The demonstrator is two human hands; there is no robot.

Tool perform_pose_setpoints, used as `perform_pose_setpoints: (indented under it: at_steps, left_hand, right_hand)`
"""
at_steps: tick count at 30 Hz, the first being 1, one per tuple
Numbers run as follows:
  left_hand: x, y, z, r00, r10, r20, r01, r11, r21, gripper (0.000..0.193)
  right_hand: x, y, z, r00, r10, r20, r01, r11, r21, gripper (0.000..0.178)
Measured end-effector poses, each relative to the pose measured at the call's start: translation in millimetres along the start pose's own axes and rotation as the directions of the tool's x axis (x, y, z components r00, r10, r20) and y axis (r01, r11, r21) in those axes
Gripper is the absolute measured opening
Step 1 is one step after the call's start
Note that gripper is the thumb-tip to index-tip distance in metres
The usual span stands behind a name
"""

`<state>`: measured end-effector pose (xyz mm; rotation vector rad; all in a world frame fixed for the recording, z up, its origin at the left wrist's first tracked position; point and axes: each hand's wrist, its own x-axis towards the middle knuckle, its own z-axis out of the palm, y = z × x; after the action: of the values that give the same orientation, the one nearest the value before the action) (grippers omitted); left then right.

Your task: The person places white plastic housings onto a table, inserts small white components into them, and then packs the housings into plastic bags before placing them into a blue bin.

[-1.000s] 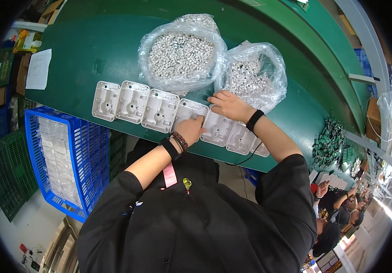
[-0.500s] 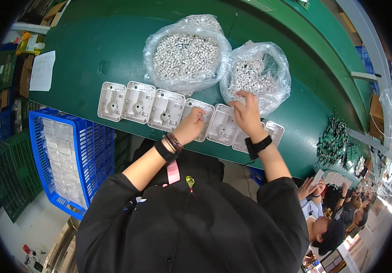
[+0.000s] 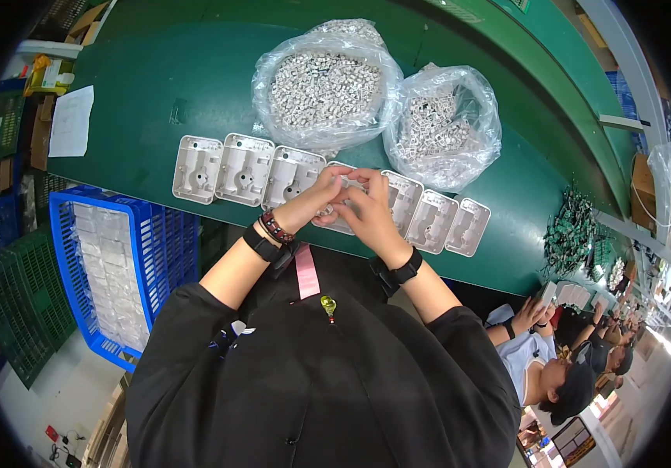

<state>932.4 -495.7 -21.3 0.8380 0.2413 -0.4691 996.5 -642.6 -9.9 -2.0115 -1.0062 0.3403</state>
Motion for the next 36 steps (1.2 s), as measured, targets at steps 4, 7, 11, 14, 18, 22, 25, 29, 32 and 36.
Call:
perform_pose_setpoints:
  at_steps: [4,7,11,14,18,22,25,29,32,36]
  left_hand:
    - [-2,1,7,0.998,-0.041,-0.046,0.048,0.985,0.168,0.046]
    - [-4,-1,10,0.988,-0.085,-0.129,0.103,0.985,0.135,0.039]
    - [-5,-10,-3,0.992,-0.106,-0.075,0.109,0.993,0.045,0.03]
    - [1,-9,-13,0.998,-0.07,0.005,0.07,0.998,-0.007,0.025]
    - [-1,3,-16,0.999,-0.027,0.036,0.029,0.998,-0.053,0.018]
    - [-8,9,-8,0.995,-0.099,0.014,0.099,0.995,0.001,0.016]
    - [-11,-2,-10,0.988,-0.15,-0.026,0.152,0.985,0.077,0.012]
    - [-10,-19,-20,0.994,-0.114,-0.003,0.113,0.985,0.129,0.013]
    - [-10,-22,-27,0.981,-0.172,-0.085,0.182,0.974,0.132,0.022]
    - [-8,-27,-35,0.987,-0.124,-0.104,0.121,0.992,-0.034,0.023]
  right_hand:
    - [0,2,4,1.0,-0.013,0.004,0.013,1.0,0.016,0.017]
    - [0,4,4,0.999,-0.033,-0.002,0.033,0.999,-0.006,0.015]
    - [-2,9,7,0.994,0.066,-0.089,-0.061,0.996,0.058,0.013]
    - [-2,23,14,0.97,0.244,-0.022,-0.214,0.889,0.405,0.011]
    - [14,8,7,0.873,0.457,0.17,-0.4,0.471,0.786,0.01]
    - [5,14,4,0.962,0.212,0.171,-0.272,0.796,0.541,0.014]
    - [-8,11,2,0.977,0.086,0.194,-0.161,0.897,0.413,0.018]
    - [1,16,-4,0.957,-0.023,0.288,-0.082,0.935,0.345,0.024]
    - [14,6,-3,0.952,-0.041,0.304,-0.066,0.94,0.334,0.025]
    - [21,-1,9,0.965,0.035,0.259,-0.124,0.933,0.338,0.02]
